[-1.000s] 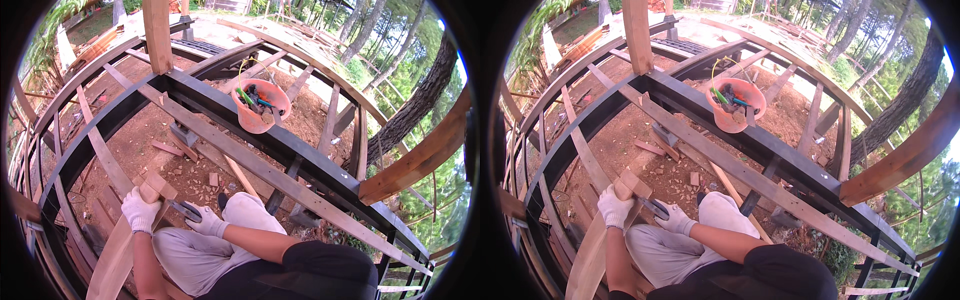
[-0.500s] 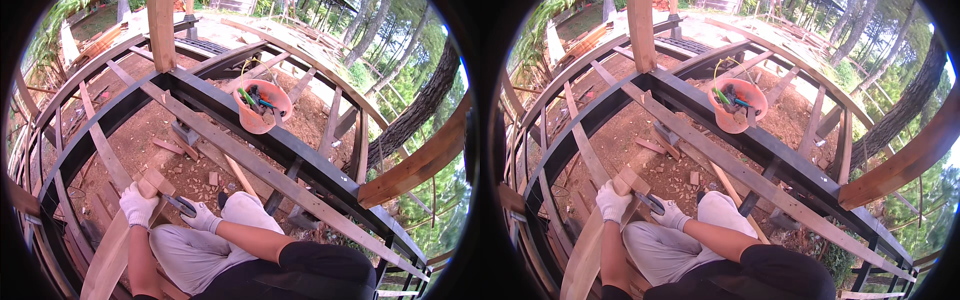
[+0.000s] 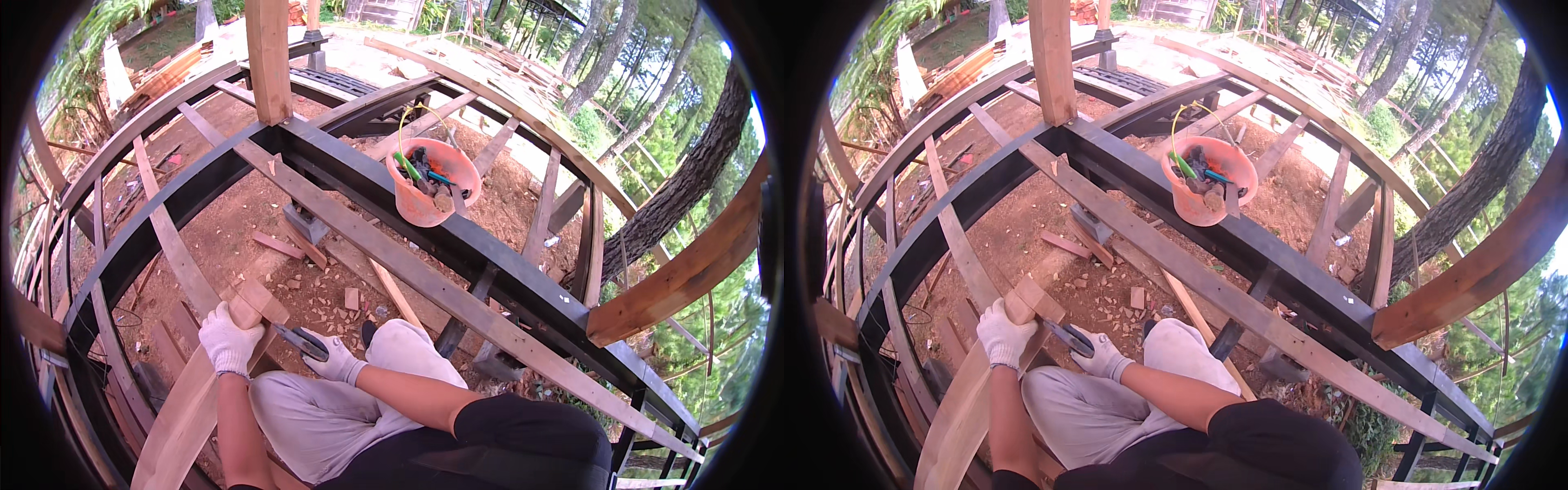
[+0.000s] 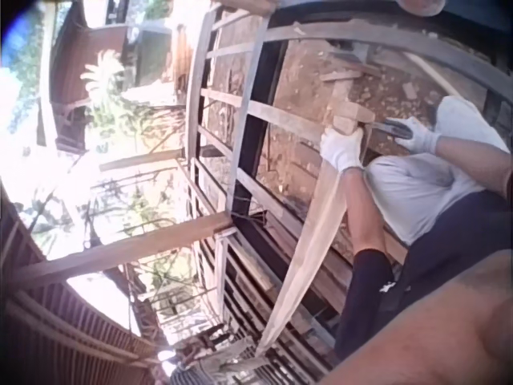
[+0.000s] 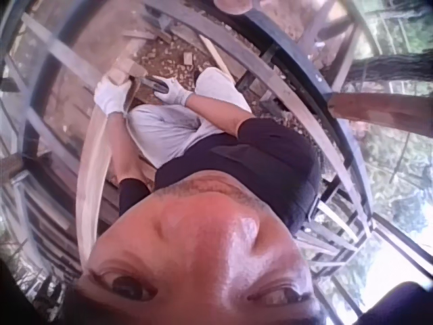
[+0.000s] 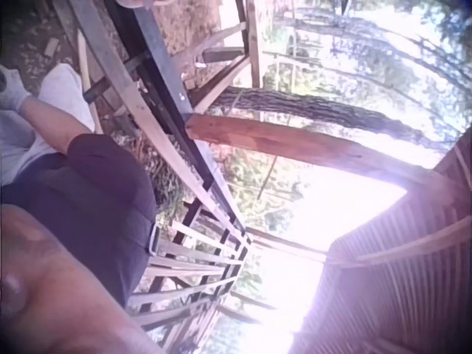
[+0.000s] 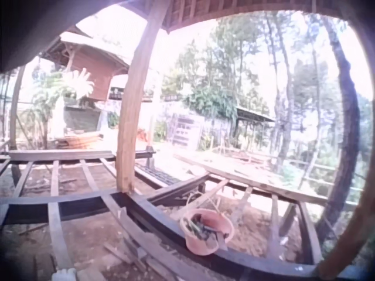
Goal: The person holds a wooden plank and cuts it using a hand saw.
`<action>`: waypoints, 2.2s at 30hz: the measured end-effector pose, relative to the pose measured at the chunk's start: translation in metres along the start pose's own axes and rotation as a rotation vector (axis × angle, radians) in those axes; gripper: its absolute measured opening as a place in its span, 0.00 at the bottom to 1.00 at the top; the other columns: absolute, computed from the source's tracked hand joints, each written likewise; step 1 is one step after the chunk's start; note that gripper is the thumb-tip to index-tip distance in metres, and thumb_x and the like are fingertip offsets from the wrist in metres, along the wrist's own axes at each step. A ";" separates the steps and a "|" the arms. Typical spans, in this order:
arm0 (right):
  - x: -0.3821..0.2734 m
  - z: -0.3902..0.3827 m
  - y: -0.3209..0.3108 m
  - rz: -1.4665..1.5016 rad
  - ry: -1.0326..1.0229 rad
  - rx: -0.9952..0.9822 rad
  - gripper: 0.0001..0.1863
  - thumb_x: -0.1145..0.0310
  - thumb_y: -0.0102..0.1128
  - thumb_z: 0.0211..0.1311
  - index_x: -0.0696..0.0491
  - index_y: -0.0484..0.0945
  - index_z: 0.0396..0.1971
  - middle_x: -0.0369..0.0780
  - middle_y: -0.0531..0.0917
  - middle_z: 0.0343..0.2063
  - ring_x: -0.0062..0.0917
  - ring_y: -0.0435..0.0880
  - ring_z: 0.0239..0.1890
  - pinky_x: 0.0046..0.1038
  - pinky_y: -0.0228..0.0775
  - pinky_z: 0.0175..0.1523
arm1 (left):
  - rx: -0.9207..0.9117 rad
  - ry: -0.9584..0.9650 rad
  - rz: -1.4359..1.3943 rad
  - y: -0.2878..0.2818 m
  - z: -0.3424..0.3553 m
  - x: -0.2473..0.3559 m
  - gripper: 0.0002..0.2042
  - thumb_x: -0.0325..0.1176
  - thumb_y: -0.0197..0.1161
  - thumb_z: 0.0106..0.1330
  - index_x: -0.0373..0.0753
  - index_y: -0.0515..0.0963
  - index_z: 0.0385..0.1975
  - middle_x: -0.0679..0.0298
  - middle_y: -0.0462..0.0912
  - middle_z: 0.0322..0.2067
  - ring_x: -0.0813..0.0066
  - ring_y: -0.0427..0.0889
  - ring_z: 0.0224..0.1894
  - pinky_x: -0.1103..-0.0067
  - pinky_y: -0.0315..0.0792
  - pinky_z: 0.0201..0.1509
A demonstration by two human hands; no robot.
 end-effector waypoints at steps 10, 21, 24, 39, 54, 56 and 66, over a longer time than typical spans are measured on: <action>-0.075 -0.137 -0.085 -0.109 0.086 -0.129 0.35 0.66 0.63 0.63 0.53 0.66 0.71 0.48 0.85 0.48 0.36 0.86 0.49 0.35 0.75 0.59 | 0.001 -0.018 0.018 -0.009 -0.003 -0.007 0.43 0.53 0.79 0.39 0.36 0.76 0.56 0.53 0.82 0.49 0.53 0.80 0.53 0.64 0.73 0.61; -0.040 -0.067 -0.032 -0.117 0.185 -0.102 0.35 0.62 0.65 0.61 0.53 0.68 0.69 0.51 0.86 0.45 0.46 0.86 0.47 0.39 0.77 0.54 | 0.012 0.000 0.016 0.001 -0.008 -0.022 0.43 0.54 0.78 0.37 0.39 0.77 0.56 0.54 0.82 0.47 0.54 0.80 0.52 0.65 0.73 0.60; -0.086 -0.139 -0.086 -0.160 0.124 -0.123 0.35 0.64 0.62 0.62 0.54 0.67 0.69 0.48 0.86 0.41 0.40 0.87 0.44 0.35 0.77 0.55 | 0.020 0.005 -0.006 -0.008 -0.005 -0.009 0.43 0.52 0.79 0.39 0.37 0.76 0.58 0.52 0.82 0.49 0.53 0.80 0.53 0.65 0.74 0.61; -0.066 -0.107 -0.057 -0.096 0.291 -0.161 0.33 0.61 0.63 0.63 0.52 0.68 0.68 0.51 0.87 0.43 0.43 0.87 0.46 0.37 0.78 0.54 | 0.008 -0.014 -0.007 -0.005 -0.007 -0.019 0.43 0.53 0.79 0.39 0.35 0.76 0.57 0.52 0.82 0.50 0.53 0.80 0.54 0.65 0.73 0.62; -0.039 -0.065 -0.033 -0.102 0.197 -0.089 0.35 0.60 0.66 0.60 0.50 0.69 0.69 0.51 0.86 0.46 0.46 0.86 0.46 0.40 0.77 0.54 | -0.034 -0.031 -0.003 0.000 -0.004 -0.017 0.44 0.51 0.79 0.38 0.36 0.76 0.58 0.52 0.82 0.50 0.53 0.79 0.54 0.64 0.73 0.61; -0.064 -0.129 -0.070 -0.124 0.319 -0.196 0.36 0.62 0.66 0.62 0.52 0.67 0.70 0.46 0.87 0.45 0.39 0.88 0.48 0.36 0.78 0.57 | -0.019 -0.027 -0.008 -0.006 -0.004 -0.015 0.44 0.52 0.79 0.38 0.36 0.76 0.58 0.52 0.82 0.50 0.53 0.79 0.54 0.64 0.73 0.61; -0.003 0.020 0.011 -0.015 0.116 -0.080 0.36 0.57 0.64 0.61 0.48 0.67 0.70 0.54 0.84 0.48 0.50 0.82 0.51 0.44 0.74 0.58 | -0.013 -0.028 0.003 0.010 -0.002 -0.005 0.43 0.54 0.78 0.38 0.37 0.76 0.56 0.54 0.82 0.48 0.55 0.79 0.53 0.64 0.72 0.61</action>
Point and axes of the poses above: each hand's wrist, its own z-axis towards the middle knuckle, its own y-axis out of the palm, x = y × z, the point moved 10 cm from there along z, towards the middle knuckle
